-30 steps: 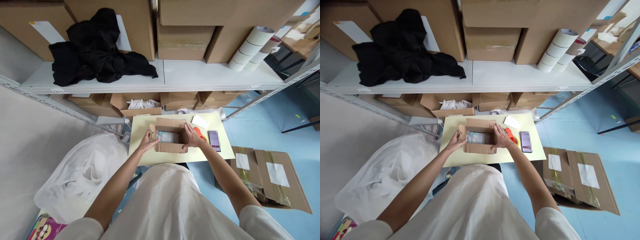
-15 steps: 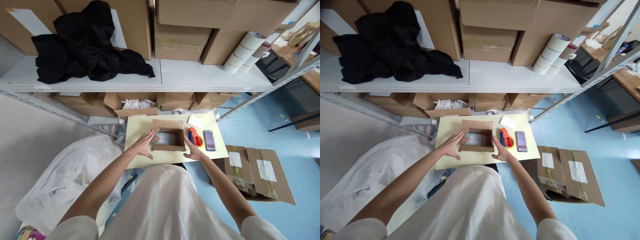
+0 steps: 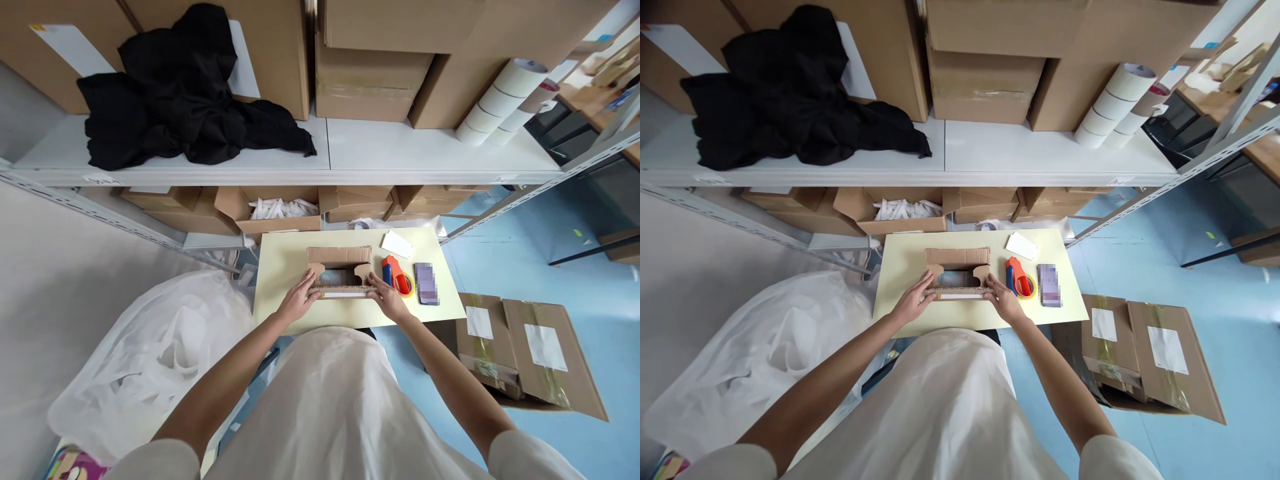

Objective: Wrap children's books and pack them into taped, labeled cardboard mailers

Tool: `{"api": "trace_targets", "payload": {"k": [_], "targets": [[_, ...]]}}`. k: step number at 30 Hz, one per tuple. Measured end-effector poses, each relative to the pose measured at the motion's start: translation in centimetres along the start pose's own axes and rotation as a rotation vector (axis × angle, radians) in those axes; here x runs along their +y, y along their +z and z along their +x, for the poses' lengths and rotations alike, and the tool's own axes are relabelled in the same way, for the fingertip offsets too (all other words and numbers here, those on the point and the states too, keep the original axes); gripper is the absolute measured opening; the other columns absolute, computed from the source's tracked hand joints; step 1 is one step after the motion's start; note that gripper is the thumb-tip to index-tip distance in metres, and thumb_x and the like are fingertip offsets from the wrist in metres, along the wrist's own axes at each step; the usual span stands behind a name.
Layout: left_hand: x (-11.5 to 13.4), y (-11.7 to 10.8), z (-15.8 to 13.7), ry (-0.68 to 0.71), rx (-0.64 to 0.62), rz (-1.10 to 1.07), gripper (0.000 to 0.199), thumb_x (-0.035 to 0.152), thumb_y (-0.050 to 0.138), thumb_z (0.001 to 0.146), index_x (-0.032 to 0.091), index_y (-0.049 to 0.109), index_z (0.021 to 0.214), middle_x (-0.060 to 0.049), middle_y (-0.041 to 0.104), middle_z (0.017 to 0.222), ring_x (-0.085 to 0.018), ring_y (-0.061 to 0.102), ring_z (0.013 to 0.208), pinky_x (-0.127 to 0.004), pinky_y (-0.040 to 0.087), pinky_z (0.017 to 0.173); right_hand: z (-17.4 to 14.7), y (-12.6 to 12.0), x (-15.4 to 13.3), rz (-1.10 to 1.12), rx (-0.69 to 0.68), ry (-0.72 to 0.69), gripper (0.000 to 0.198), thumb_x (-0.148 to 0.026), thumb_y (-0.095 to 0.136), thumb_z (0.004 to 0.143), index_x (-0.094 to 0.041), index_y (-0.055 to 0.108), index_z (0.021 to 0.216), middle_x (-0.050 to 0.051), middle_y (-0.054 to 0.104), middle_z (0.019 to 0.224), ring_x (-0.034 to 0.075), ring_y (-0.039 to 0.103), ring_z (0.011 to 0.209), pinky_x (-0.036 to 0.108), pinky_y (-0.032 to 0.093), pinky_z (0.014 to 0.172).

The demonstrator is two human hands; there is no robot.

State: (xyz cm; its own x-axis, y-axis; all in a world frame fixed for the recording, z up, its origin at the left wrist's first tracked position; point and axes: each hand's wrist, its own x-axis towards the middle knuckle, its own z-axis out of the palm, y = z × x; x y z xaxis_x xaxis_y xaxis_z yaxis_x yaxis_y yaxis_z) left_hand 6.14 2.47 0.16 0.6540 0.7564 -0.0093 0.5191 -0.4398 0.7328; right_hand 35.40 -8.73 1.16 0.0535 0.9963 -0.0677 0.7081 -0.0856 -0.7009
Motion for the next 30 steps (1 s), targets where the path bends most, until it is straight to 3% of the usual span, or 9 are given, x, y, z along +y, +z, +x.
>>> {"api": "trace_targets", "payload": {"k": [4,7,12,15,18,20,23,27,30], "targets": [[0.1,0.8,0.6,-0.076,0.149,-0.066,0.056,0.035,0.044,0.089,0.017,0.033,0.140,-0.011,0.036,0.147,-0.022,0.038,0.133,-0.038,0.037,0.107,1.5,0.7,0.0,0.049,0.208,0.062,0.037,-0.044,0.060,0.079,-0.021,0.066,0.108,0.012,0.062,0.119,0.028,0.063,0.103,0.042,0.056,0.079],[0.1,1.5,1.1,-0.123,0.220,-0.069,0.058,0.032,0.045,0.088,0.014,0.029,0.141,-0.014,0.031,0.149,-0.022,0.036,0.134,-0.036,0.038,0.106,2.6,0.5,0.2,0.017,0.234,0.098,0.046,-0.044,0.067,0.073,-0.019,0.061,0.112,0.012,0.061,0.112,0.025,0.065,0.086,0.044,0.055,0.078],[0.3,1.9,1.2,-0.133,0.163,0.066,0.049,0.029,0.037,0.091,0.011,0.037,0.136,-0.018,0.027,0.149,-0.023,0.034,0.135,-0.038,0.035,0.107,5.0,-1.5,1.1,-0.033,0.199,0.047,0.094,-0.049,0.073,0.065,-0.018,0.028,0.142,0.019,0.037,0.140,0.034,0.043,0.124,0.052,0.041,0.098],[0.6,1.9,1.2,-0.152,0.140,0.158,0.047,0.029,0.034,0.092,0.013,0.037,0.137,-0.017,0.028,0.149,-0.025,0.033,0.135,-0.045,0.029,0.109,7.3,-2.6,1.3,0.040,0.145,0.026,0.098,-0.048,0.068,0.070,-0.024,0.014,0.147,0.016,0.032,0.146,0.034,0.039,0.129,0.051,0.041,0.096],[0.7,1.9,1.1,-0.165,0.122,0.178,0.048,0.027,0.032,0.093,0.014,0.034,0.139,-0.017,0.028,0.149,-0.025,0.033,0.136,-0.048,0.026,0.109,9.1,-3.1,0.5,0.088,0.104,-0.012,0.085,-0.045,0.062,0.077,-0.026,0.017,0.146,0.015,0.044,0.136,0.029,0.051,0.116,0.045,0.048,0.086],[0.5,2.1,1.0,-0.172,0.126,0.142,0.053,0.025,0.032,0.092,0.013,0.025,0.143,-0.018,0.029,0.149,-0.025,0.030,0.137,-0.049,0.024,0.110,9.4,-3.1,-0.2,0.045,0.119,-0.053,0.062,-0.044,0.056,0.082,-0.022,0.039,0.138,0.014,0.054,0.121,0.025,0.058,0.103,0.042,0.049,0.082],[0.0,2.5,0.8,-0.167,0.152,0.005,0.066,0.025,0.034,0.091,0.012,0.002,0.147,-0.019,0.026,0.150,-0.023,0.024,0.139,-0.047,0.023,0.111,8.3,-2.9,-1.2,-0.069,0.112,-0.150,0.033,-0.041,0.047,0.088,-0.019,0.065,0.105,0.011,0.058,0.100,0.023,0.059,0.093,0.040,0.049,0.085],[-0.6,2.8,0.6,-0.120,0.155,-0.233,0.079,0.025,0.033,0.091,0.012,-0.026,0.141,-0.021,0.019,0.152,-0.017,0.025,0.139,-0.037,0.029,0.109,5.7,-1.9,-1.7,-0.161,0.081,-0.239,0.024,-0.036,0.049,0.087,-0.020,0.067,0.091,0.012,0.057,0.107,0.026,0.056,0.102,0.044,0.047,0.090],[-0.8,2.9,0.5,-0.118,0.178,-0.272,0.081,0.026,0.035,0.091,0.012,-0.027,0.141,-0.021,0.011,0.153,-0.018,0.017,0.141,-0.038,0.024,0.111,4.4,-0.7,-1.8,-0.188,0.084,-0.224,0.019,-0.029,0.052,0.084,-0.019,0.065,0.093,0.014,0.054,0.117,0.028,0.053,0.110,0.047,0.046,0.092]]}}
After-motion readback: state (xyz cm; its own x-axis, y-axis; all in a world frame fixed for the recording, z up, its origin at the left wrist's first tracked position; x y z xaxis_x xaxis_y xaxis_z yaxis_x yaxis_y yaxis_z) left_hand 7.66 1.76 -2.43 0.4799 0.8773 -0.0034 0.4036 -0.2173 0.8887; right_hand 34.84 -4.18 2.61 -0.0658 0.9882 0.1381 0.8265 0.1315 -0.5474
